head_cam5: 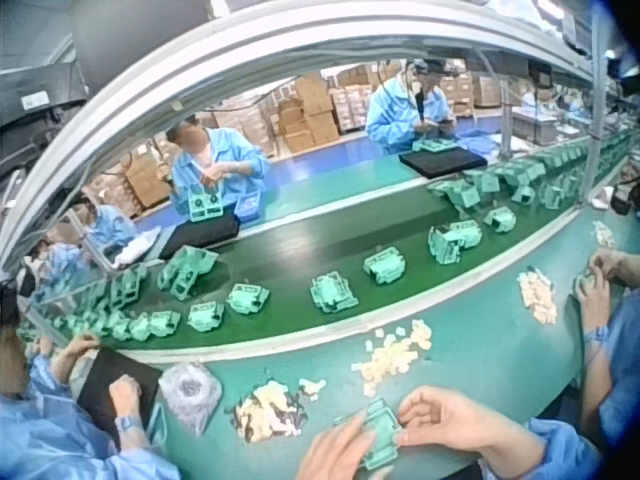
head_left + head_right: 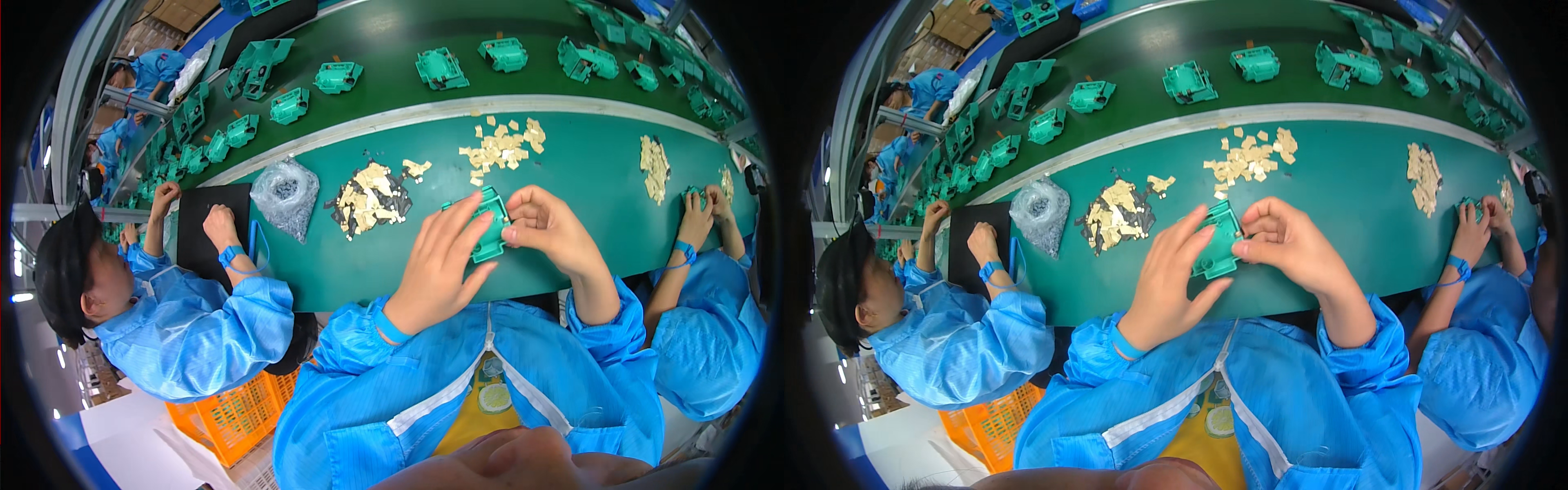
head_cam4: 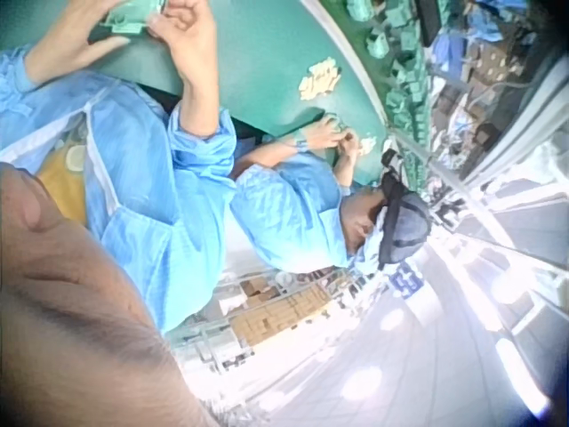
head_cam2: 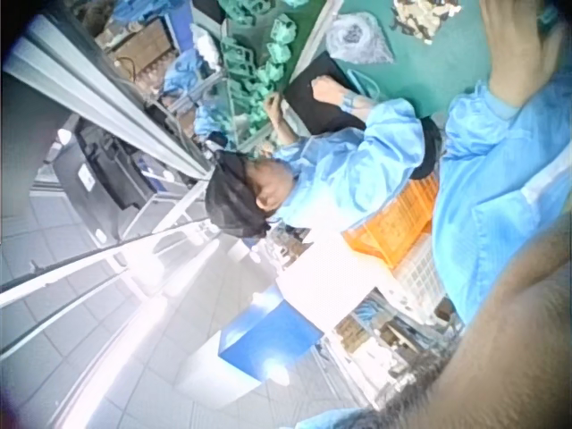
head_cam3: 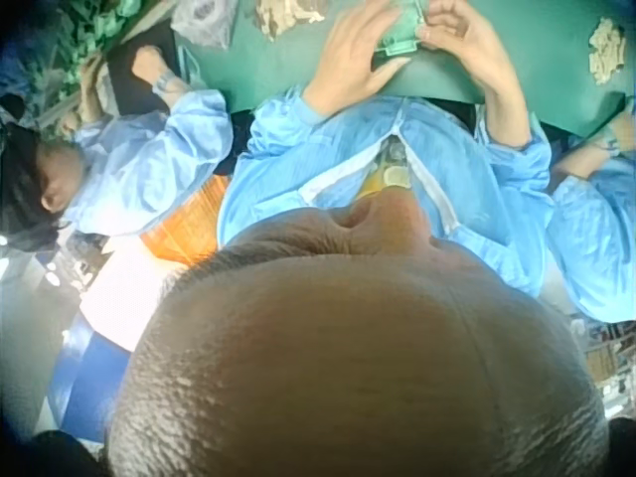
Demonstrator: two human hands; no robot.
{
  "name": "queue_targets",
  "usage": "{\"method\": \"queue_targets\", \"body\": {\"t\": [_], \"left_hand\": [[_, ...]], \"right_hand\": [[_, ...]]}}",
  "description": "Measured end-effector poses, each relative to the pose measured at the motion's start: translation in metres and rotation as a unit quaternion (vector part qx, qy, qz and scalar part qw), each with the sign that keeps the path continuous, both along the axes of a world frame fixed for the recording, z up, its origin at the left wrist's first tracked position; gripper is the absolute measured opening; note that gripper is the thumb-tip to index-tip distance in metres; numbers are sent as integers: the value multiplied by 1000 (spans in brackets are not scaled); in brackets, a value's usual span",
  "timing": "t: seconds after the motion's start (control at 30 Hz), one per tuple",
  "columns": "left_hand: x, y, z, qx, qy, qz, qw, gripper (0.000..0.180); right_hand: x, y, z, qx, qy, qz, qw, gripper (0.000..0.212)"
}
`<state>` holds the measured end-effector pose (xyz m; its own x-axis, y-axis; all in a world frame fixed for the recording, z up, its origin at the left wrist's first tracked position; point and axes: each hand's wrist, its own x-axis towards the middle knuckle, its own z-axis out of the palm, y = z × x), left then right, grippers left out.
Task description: The person assembles electronic components into plastic housings by hand on a factory production line.
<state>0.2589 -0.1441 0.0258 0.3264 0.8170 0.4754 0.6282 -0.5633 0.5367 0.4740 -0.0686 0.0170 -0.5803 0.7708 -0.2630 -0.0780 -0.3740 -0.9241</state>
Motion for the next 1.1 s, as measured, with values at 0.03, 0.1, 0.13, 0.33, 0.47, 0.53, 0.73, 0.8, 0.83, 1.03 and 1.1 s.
{"method": "queue_targets", "body": {"t": [0.03, 0.1, 0.13, 0.33, 0.47, 0.53, 0.73, 0.8, 0.83, 1.03, 1.1], "left_hand": [[-5, -3, 7, -2, -40, 19, 999, 75], [-22, -12, 16, 4, -83, 41, 996, 72], [-33, -17, 16, 1, -88, 63, 994, 70], [-80, -50, 10, -18, -114, 159, 980, 52], [-89, -59, 12, -33, -118, 190, 974, 34], [-94, -60, 11, -26, -121, 208, 970, 27], [-125, -59, 2, -25, -119, 256, 959, 22], [-129, -56, -1, -22, -109, 270, 956, 20], [-129, -55, -2, -24, -111, 271, 956, 20], [-110, -40, 11, -14, -97, 232, 968, 19], [-100, -34, 15, -6, -88, 225, 970, 19]], "right_hand": [[-1, 9, 3, 9, -5, 1, 1000, 36], [-1, 39, 11, -24, -21, -18, 999, 35], [-5, 55, 15, 6, -9, -64, 998, 36], [-111, 121, 59, 160, -130, -87, 975, 65], [-210, 158, 24, 303, -277, -83, 908, 55], [-235, 177, -7, 329, -334, -82, 880, 51], [-251, 142, 16, 576, -426, -125, 687, 13], [-232, 121, 11, 594, -383, -52, 705, 10], [-222, 110, 8, 608, -334, 20, 720, 7], [-165, 66, -5, 522, -419, 131, 731, 12], [-154, 69, -5, 477, -386, 158, 773, 11]]}}
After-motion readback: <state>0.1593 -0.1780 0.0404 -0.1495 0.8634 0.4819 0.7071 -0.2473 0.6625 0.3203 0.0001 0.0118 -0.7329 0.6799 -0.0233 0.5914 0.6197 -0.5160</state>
